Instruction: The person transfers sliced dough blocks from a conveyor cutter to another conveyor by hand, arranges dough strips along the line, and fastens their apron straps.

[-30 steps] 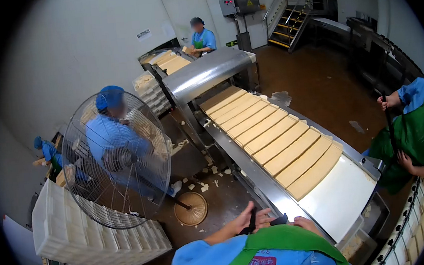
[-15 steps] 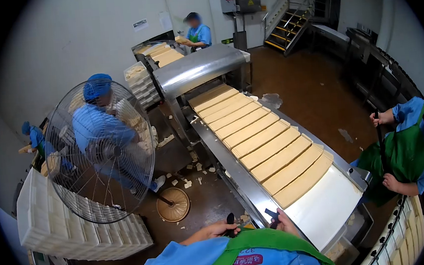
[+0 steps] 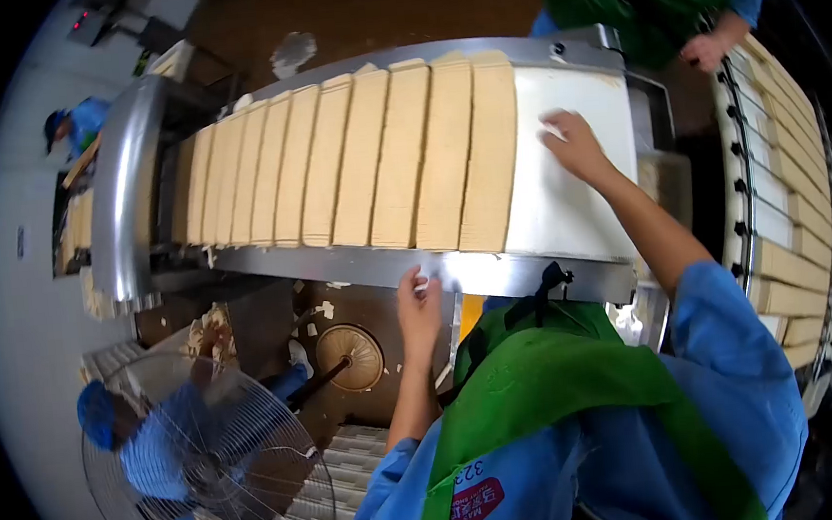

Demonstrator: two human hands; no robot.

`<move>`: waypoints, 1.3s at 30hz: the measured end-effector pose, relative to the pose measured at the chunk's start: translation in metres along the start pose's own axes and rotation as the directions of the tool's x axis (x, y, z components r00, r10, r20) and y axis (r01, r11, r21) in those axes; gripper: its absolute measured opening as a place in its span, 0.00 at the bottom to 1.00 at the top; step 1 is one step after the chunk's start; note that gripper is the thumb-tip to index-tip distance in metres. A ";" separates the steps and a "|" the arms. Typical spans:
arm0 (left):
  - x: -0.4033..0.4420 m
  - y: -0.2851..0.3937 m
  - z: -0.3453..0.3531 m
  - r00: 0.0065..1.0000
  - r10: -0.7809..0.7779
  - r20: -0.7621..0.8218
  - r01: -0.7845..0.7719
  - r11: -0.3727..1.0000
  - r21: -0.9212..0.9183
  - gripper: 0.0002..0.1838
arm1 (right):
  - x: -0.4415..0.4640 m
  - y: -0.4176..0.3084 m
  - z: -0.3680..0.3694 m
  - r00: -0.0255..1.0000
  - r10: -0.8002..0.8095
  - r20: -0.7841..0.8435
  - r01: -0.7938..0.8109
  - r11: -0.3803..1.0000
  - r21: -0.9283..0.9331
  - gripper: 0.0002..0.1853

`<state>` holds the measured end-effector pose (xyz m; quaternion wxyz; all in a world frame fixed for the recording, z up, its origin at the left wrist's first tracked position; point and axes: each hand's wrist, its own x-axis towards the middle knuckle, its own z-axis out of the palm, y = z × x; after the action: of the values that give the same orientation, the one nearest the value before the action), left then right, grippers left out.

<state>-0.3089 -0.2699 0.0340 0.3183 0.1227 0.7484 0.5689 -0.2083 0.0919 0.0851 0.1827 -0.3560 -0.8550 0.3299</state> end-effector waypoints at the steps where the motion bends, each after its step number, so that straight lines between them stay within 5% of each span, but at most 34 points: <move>1: 0.004 0.020 0.020 0.999 0.039 -0.011 -0.036 0.982 0.184 0.29 | 0.021 0.009 0.019 0.999 -0.040 0.027 0.045 0.974 -0.223 0.24; 3: 0.010 0.051 0.053 1.000 0.016 0.022 -0.023 0.933 0.360 0.35 | 0.056 -0.006 0.052 0.993 0.116 -0.025 -0.116 0.897 -0.426 0.32; 5: 0.009 0.058 0.080 0.995 0.099 0.031 -0.103 0.897 0.429 0.37 | 0.086 -0.008 0.068 0.996 0.091 0.006 -0.077 0.875 -0.478 0.36; 8: 0.010 0.061 0.107 0.987 -0.052 0.152 -0.017 0.908 0.419 0.42 | 0.125 -0.012 0.071 0.993 0.113 0.047 -0.071 0.843 -0.533 0.36; 11: 0.017 0.043 0.125 0.985 0.050 0.168 -0.131 0.845 0.519 0.43 | 0.140 -0.015 0.073 0.960 0.225 0.167 -0.070 0.768 -0.636 0.34; 12: 0.019 0.036 0.128 0.975 0.157 0.157 -0.218 0.812 0.541 0.44 | 0.138 -0.018 0.069 0.944 0.271 0.188 -0.111 0.798 -0.592 0.35; 18: 0.034 0.052 0.145 0.992 0.082 0.100 -0.125 0.804 0.581 0.44 | 0.115 -0.003 0.043 0.890 0.451 0.071 -0.376 0.812 -0.447 0.33; 22: 0.041 0.061 0.161 0.953 0.141 0.268 -0.282 0.733 0.618 0.45 | 0.097 0.032 -0.015 0.779 0.625 -0.047 -0.604 0.729 -0.322 0.37; 25: 0.049 0.060 0.176 0.903 0.308 0.300 -0.428 0.698 0.574 0.46 | 0.078 0.066 -0.041 0.733 0.653 -0.191 -0.673 0.653 -0.347 0.41; 26: 0.056 0.048 0.181 0.878 0.350 0.326 -0.477 0.599 0.643 0.45 | 0.069 0.076 -0.044 0.817 0.556 -0.154 -0.564 0.713 -0.417 0.45; 28: 0.058 0.054 0.193 0.904 0.205 0.376 -0.422 0.579 0.698 0.44 | 0.066 0.077 -0.047 0.797 0.599 -0.084 -0.560 0.678 -0.475 0.51; 29: 0.057 0.056 0.205 0.929 0.059 0.364 -0.334 0.555 0.762 0.42 | 0.058 0.074 -0.055 0.753 0.649 -0.108 -0.639 0.683 -0.355 0.50; 30: 0.057 0.053 0.213 0.930 0.126 0.346 -0.357 0.538 0.763 0.40 | 0.055 0.084 -0.059 0.742 0.658 -0.129 -0.663 0.691 -0.288 0.49; 33: 0.043 0.066 0.246 0.908 0.311 0.282 -0.414 0.560 0.717 0.37 | 0.005 0.102 -0.105 0.633 0.737 -0.236 -0.679 0.675 0.289 0.47; 39: -0.002 0.134 0.340 0.733 0.445 0.514 -0.662 0.639 0.392 0.43 | -0.105 0.154 -0.235 0.277 0.800 -0.533 -0.593 0.579 0.560 0.47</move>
<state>-0.1217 0.0349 0.1084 0.2100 0.5417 0.7278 0.3644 0.0670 0.1985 0.1385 0.3928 -0.7698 -0.4011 0.3035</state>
